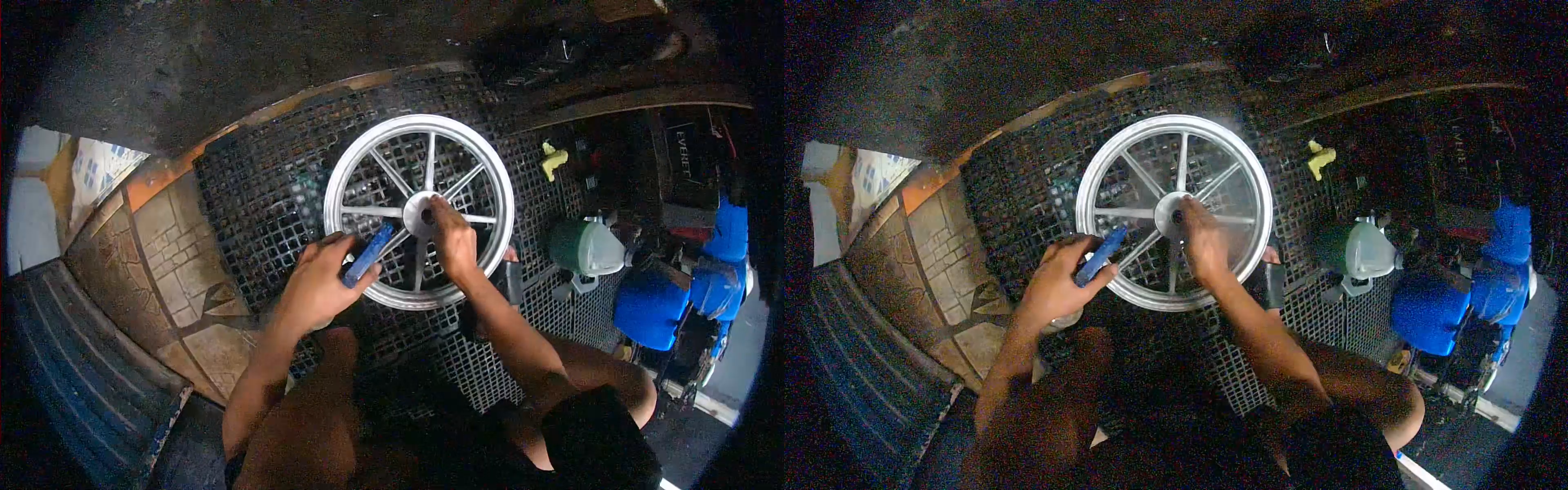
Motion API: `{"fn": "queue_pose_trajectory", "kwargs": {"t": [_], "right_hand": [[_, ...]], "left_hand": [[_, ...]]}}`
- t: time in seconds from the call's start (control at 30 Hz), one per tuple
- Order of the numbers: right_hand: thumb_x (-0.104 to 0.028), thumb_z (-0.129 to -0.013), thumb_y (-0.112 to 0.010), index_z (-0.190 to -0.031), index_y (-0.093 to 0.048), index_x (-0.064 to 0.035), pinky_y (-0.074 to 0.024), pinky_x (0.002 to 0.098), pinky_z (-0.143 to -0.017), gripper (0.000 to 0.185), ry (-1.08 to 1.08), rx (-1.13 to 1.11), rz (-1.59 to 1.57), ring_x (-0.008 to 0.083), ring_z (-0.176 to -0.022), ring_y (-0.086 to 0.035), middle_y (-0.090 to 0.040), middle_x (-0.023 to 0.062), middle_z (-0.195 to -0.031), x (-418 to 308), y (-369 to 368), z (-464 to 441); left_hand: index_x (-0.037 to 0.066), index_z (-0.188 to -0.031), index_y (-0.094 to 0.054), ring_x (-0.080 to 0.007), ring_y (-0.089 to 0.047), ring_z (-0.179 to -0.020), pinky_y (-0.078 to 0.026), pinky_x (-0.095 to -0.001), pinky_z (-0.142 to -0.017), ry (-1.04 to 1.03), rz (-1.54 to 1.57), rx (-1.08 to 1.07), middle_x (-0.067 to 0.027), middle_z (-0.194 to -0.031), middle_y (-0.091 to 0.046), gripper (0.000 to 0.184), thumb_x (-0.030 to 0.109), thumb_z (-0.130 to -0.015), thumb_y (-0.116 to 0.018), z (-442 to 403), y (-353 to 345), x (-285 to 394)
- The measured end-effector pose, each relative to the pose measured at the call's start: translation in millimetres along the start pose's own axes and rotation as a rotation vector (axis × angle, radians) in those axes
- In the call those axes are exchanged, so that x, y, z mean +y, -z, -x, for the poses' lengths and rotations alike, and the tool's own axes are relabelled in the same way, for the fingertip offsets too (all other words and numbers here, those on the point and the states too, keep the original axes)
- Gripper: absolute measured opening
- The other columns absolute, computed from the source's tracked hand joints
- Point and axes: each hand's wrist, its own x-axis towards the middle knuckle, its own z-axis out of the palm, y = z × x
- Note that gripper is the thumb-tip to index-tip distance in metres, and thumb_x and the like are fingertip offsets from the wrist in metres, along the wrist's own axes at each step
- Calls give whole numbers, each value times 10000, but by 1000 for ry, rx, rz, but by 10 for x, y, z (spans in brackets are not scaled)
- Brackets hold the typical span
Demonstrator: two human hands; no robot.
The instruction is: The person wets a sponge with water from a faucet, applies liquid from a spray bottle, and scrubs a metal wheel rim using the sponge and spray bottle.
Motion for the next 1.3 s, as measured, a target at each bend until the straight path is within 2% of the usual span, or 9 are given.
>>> {"fn": "queue_pose_trajectory", "kwargs": {"t": [0.1,0.13,0.33,0.4,0.47,0.67,0.8,0.93,1.3], "right_hand": [[106,-770,-482,-1360,-514,-28,-547,394,-926,606,133,-186,135,337,-1142,-617,-564,202,-1331,154,210,53],[112,-793,-469,-1372,-499,-30,-556,385,-917,597,-38,-353,104,337,-1113,-634,-567,217,-1317,185,333,65],[99,-814,-506,-1358,-511,-39,-589,435,-724,561,-84,-165,242,361,-827,-701,-672,254,-1054,32,196,-292],[-88,-899,-477,-1438,-442,-103,-485,494,-953,540,-143,-234,33,389,-1109,-608,-553,288,-1298,-14,-162,-193],[-77,-882,-475,-1439,-431,-63,-474,470,-1011,559,355,-41,224,383,-1181,-572,-487,279,-1391,-22,-200,-145],[-16,-825,-521,-1336,-507,21,-456,388,-1062,512,550,-362,289,304,-1244,-555,-540,213,-1361,129,112,-386],[-61,-861,-558,-1345,-524,-53,-496,365,-1027,485,614,-483,191,283,-1272,-534,-537,121,-1392,112,429,-540],[-58,-883,-573,-1290,-584,-85,-512,351,-1007,408,505,-631,186,273,-1320,-483,-503,95,-1432,282,424,-563],[27,-817,-586,-1198,-608,-45,-558,395,-778,388,-180,-253,37,346,-926,-694,-661,244,-1091,-31,356,-459]], "left_hand": [[71,-1052,-640,-387,-615,-941,-468,-444,-863,-71,15,53,-170,-960,-663,409,408,-834,-716,21,-9,-81],[71,-1060,-636,-385,-615,-943,-466,-442,-867,-30,11,33,-167,-971,-663,416,410,-834,-716,33,25,-74],[57,-1086,-630,-389,-621,-929,-464,-439,-876,-68,-26,42,-167,-972,-669,443,411,-834,-717,6,-32,-69],[56,-1099,-629,-389,-621,-932,-465,-437,-878,-76,-55,40,-169,-979,-670,450,410,-835,-715,12,-49,-86],[56,-1112,-626,-389,-620,-940,-462,-437,-886,-53,-29,1,-171,-997,-668,461,417,-839,-708,-18,-25,-107],[55,-1106,-632,-377,-621,-962,-472,-435,-885,-35,-58,-47,-171,-1033,-664,453,415,-842,-711,-34,-2,-37],[67,-1111,-631,-378,-620,-958,-475,-431,-879,-35,-26,-26,-160,-1029,-668,453,415,-835,-719,9,29,-63],[73,-1095,-640,-370,-629,-936,-479,-430,-872,-45,3,-23,-155,-987,-678,441,419,-834,-720,-16,87,-86],[75,-1082,-656,-359,-670,-830,-512,-429,-780,-88,48,10,-159,-906,-692,423,406,-827,-725,-19,96,-173]]}}
